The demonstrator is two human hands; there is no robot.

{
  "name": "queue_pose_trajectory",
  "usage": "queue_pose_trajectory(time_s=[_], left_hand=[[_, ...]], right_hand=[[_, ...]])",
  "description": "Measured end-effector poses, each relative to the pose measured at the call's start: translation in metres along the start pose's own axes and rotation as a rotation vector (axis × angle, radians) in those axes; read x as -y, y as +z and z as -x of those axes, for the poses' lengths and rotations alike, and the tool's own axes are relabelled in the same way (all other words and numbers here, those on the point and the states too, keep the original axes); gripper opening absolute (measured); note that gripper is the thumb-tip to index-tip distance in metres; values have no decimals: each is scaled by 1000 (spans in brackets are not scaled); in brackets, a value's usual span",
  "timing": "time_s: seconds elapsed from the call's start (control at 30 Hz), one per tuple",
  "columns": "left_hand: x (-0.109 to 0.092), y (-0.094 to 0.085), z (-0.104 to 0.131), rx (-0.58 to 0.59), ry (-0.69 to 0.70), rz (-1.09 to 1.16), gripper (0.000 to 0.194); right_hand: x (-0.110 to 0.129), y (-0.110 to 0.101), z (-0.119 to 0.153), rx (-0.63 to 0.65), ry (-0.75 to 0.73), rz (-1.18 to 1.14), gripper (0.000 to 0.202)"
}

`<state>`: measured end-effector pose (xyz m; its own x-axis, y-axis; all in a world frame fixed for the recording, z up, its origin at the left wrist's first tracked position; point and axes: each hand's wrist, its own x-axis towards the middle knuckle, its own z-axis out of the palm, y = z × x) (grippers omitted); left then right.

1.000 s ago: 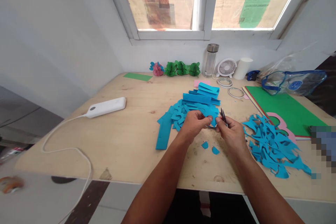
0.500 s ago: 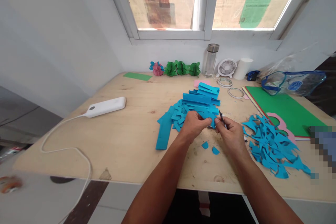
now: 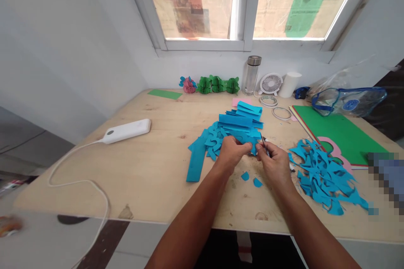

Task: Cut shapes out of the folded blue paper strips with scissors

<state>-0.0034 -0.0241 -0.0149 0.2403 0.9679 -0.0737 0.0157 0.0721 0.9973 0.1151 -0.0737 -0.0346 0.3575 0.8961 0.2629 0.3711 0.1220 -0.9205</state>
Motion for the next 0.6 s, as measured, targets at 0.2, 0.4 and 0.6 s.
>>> queue_pose_trajectory(time_s=[0.2,0.4,0.6], left_hand=[[2,3,-1,-39,5,-49,32],[4,0,-3,-103,18,47,21],[-3,-4,0,1,-9,213,12]], right_hand=[[2,2,2,-36,5,22,28],[6,1,3,-107,1,64,28],[7,-1,1,-166,49,12,32]])
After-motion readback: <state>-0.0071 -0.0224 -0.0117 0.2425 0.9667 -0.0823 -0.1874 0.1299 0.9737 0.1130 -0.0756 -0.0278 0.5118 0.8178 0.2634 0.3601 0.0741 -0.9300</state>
